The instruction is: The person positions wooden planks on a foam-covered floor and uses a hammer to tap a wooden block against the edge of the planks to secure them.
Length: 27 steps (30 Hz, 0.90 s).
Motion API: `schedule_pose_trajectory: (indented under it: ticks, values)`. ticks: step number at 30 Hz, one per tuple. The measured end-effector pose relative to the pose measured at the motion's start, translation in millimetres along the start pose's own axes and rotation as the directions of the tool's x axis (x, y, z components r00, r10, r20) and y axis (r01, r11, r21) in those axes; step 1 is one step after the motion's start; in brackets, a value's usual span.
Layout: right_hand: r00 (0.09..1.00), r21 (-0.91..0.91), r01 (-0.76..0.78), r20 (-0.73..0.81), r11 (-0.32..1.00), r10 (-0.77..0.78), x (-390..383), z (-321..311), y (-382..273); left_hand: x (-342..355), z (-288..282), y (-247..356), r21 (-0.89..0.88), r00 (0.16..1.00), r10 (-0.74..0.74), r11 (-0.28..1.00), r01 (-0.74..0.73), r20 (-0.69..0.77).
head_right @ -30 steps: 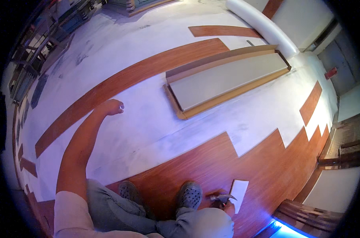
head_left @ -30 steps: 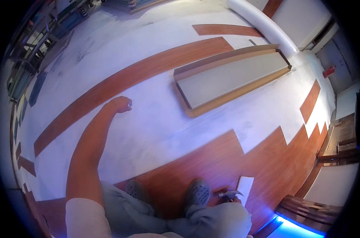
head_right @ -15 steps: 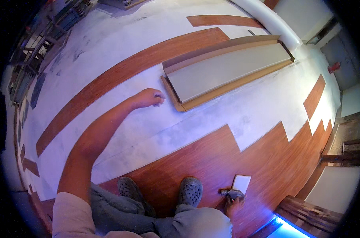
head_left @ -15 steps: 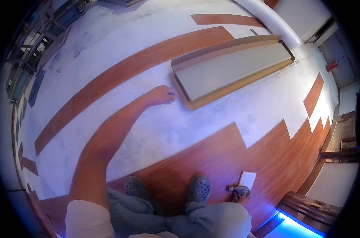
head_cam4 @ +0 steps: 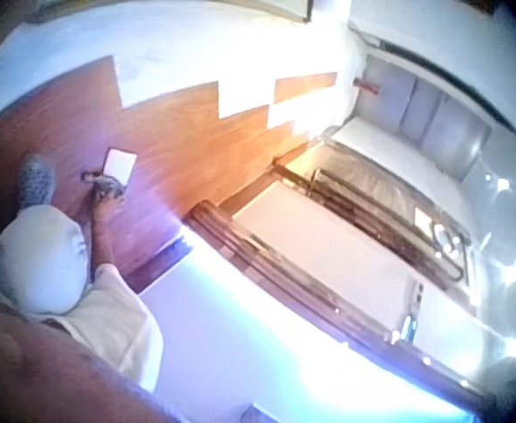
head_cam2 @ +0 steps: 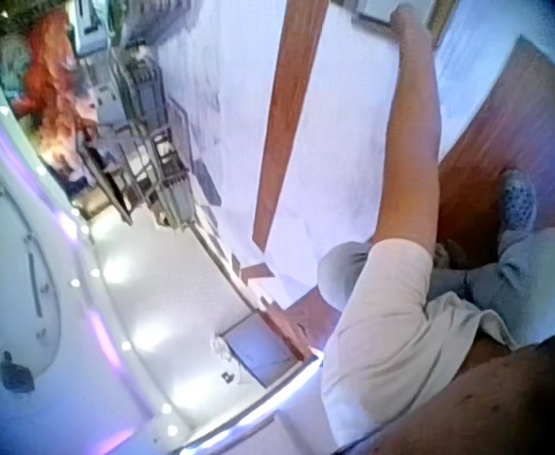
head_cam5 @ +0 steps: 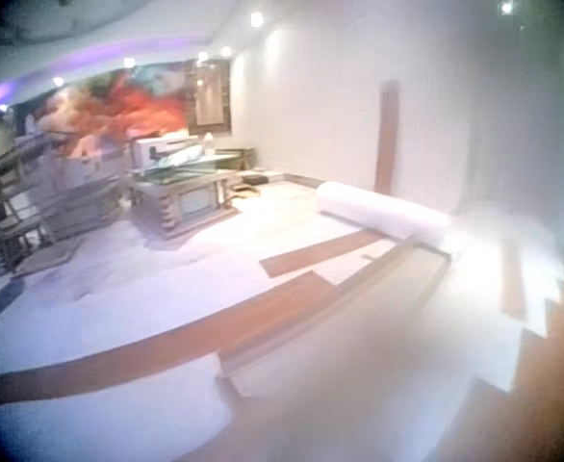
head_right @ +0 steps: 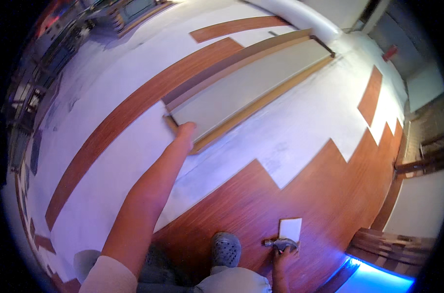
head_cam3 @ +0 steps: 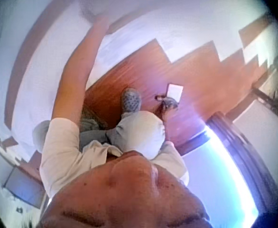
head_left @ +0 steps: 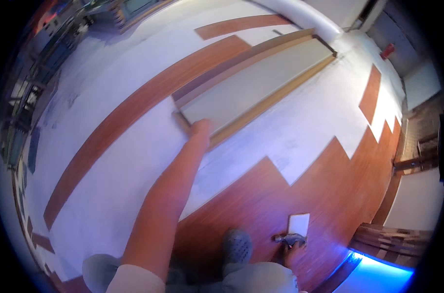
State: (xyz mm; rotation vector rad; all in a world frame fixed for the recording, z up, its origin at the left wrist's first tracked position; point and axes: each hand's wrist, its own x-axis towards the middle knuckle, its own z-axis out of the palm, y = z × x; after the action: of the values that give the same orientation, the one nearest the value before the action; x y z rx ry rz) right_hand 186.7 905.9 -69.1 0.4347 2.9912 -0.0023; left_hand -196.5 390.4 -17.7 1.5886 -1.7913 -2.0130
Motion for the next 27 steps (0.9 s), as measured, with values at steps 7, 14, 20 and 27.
schedule_pose_trajectory:
  ticks: [7,14,20,27]
  values:
    - [0.999,0.130,-0.043,0.027,0.991,0.040,-5,1,-13,56,18,16,-0.054,0.991,-0.075,0.996,0.069,-0.109]
    - [0.999,0.181,0.002,-0.051,0.984,0.007,1,19,-4,49,23,-15,0.397,0.975,0.175,0.911,-0.109,-0.135]
    - [0.998,0.213,-0.002,-0.063,0.977,0.015,-3,11,-4,11,28,-10,0.251,0.979,0.105,0.966,-0.059,-0.174]
    - [0.995,0.221,0.013,-0.097,0.975,0.008,-2,7,-6,26,28,-6,0.223,0.977,0.034,0.975,0.015,-0.213]
